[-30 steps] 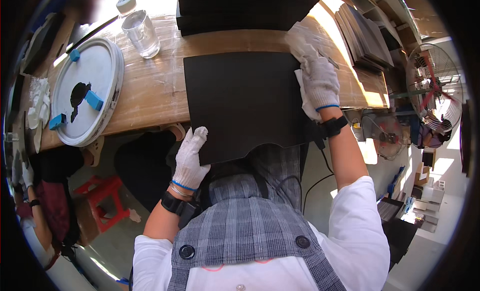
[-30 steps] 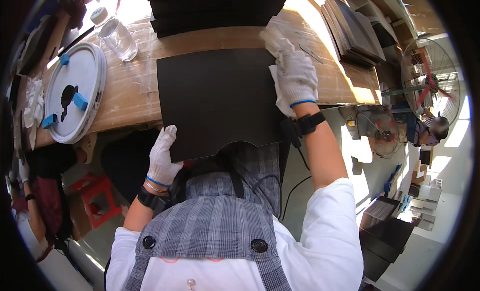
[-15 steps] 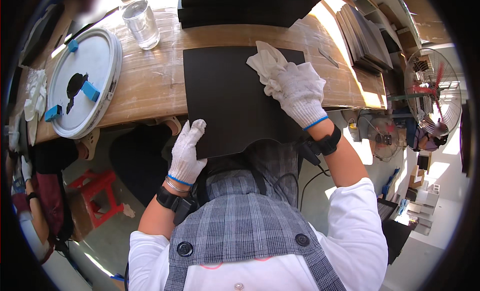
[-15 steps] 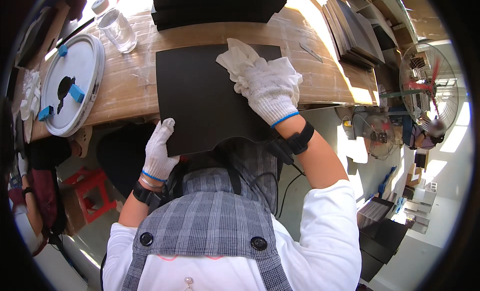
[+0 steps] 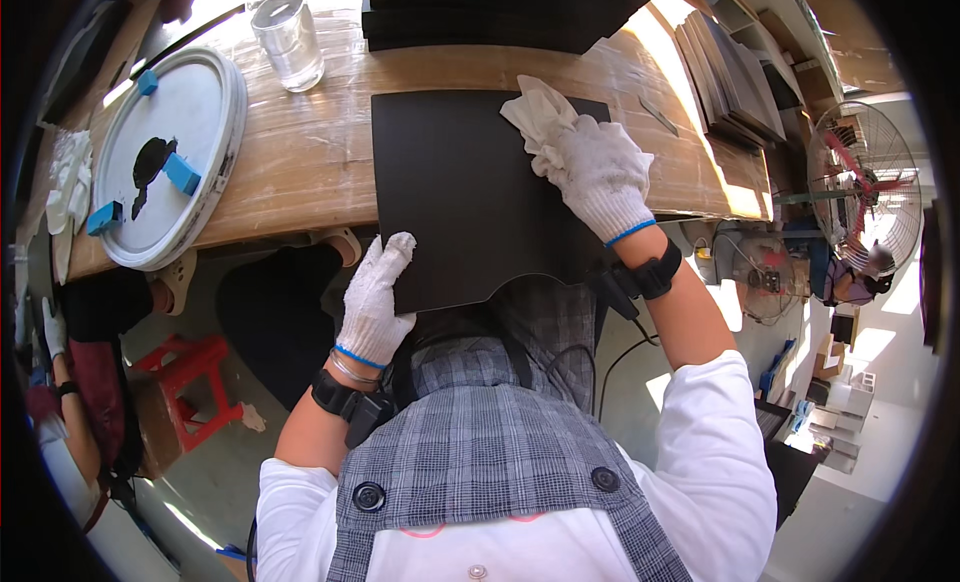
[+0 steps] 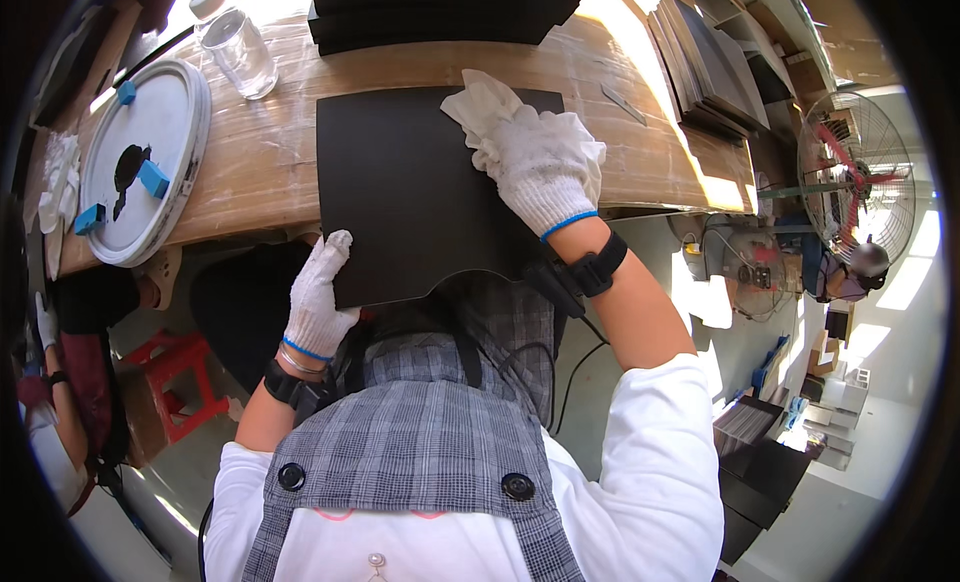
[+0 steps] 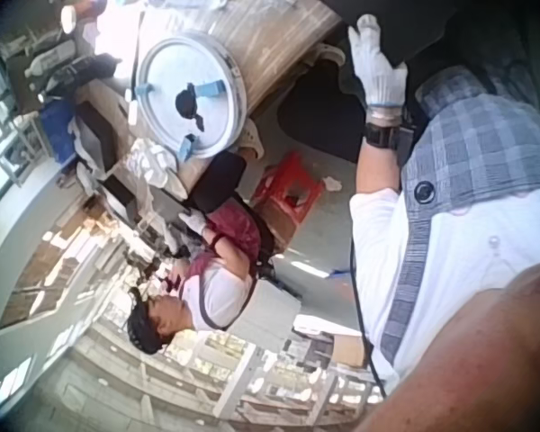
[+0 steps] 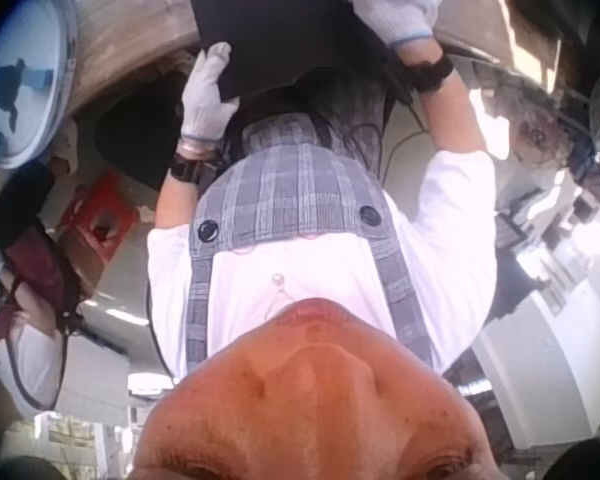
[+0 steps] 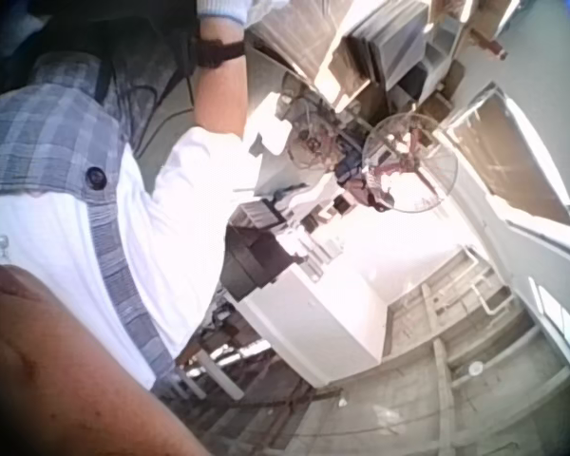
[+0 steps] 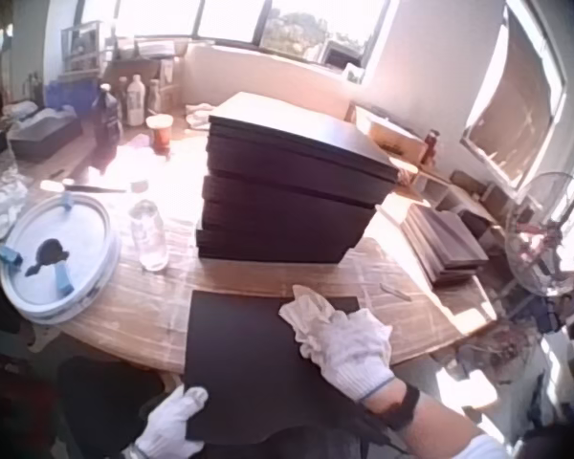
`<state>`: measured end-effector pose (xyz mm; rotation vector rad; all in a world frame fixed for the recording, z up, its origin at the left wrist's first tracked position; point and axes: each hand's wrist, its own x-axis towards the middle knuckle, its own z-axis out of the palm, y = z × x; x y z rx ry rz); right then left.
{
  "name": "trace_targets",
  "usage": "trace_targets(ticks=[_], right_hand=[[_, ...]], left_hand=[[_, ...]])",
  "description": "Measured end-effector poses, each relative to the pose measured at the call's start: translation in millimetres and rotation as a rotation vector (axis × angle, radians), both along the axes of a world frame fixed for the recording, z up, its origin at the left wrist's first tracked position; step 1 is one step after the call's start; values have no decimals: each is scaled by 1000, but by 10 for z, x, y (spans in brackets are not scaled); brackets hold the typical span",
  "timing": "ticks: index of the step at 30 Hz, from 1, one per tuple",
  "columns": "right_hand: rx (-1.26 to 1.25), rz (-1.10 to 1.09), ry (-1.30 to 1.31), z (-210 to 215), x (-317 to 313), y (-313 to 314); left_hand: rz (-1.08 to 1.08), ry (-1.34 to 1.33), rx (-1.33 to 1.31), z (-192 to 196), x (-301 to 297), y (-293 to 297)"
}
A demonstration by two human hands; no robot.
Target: Wiping and finishing black boards with a liquid solution using a sponge and cloth in a furniture manufacturing facility.
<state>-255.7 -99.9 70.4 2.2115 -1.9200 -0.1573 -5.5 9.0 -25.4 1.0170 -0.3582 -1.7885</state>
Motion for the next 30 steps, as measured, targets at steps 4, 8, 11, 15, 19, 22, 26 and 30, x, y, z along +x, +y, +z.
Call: trace_targets(ticks=[4, 8, 11, 15, 19, 22, 26, 30], right_hand=[[93, 43, -44, 13, -59, -20], [119, -50, -148, 74, -46, -42], [200, -85, -157, 90, -131, -80], [-206, 118, -452, 362, 256, 96], [49, 712, -755, -95, 982, 557], [109, 812, -599, -503, 1017, 544], [-51, 219, -261, -365, 125, -98], [-21, -400, 95, 6, -1150, -191]], left_hand=[[-53, -324, -237, 12, 5, -24], [49, 195, 109, 33, 14, -54], [3, -48, -11, -158, 54, -46], [-215, -1066, -771, -146, 147, 22], [-598, -1246, -638, -214, 302, 41], [-421, -1246, -727, -518, 222, 80], [-232, -1031, -761, -105, 145, 46], [84, -38, 13, 123, -31, -88]])
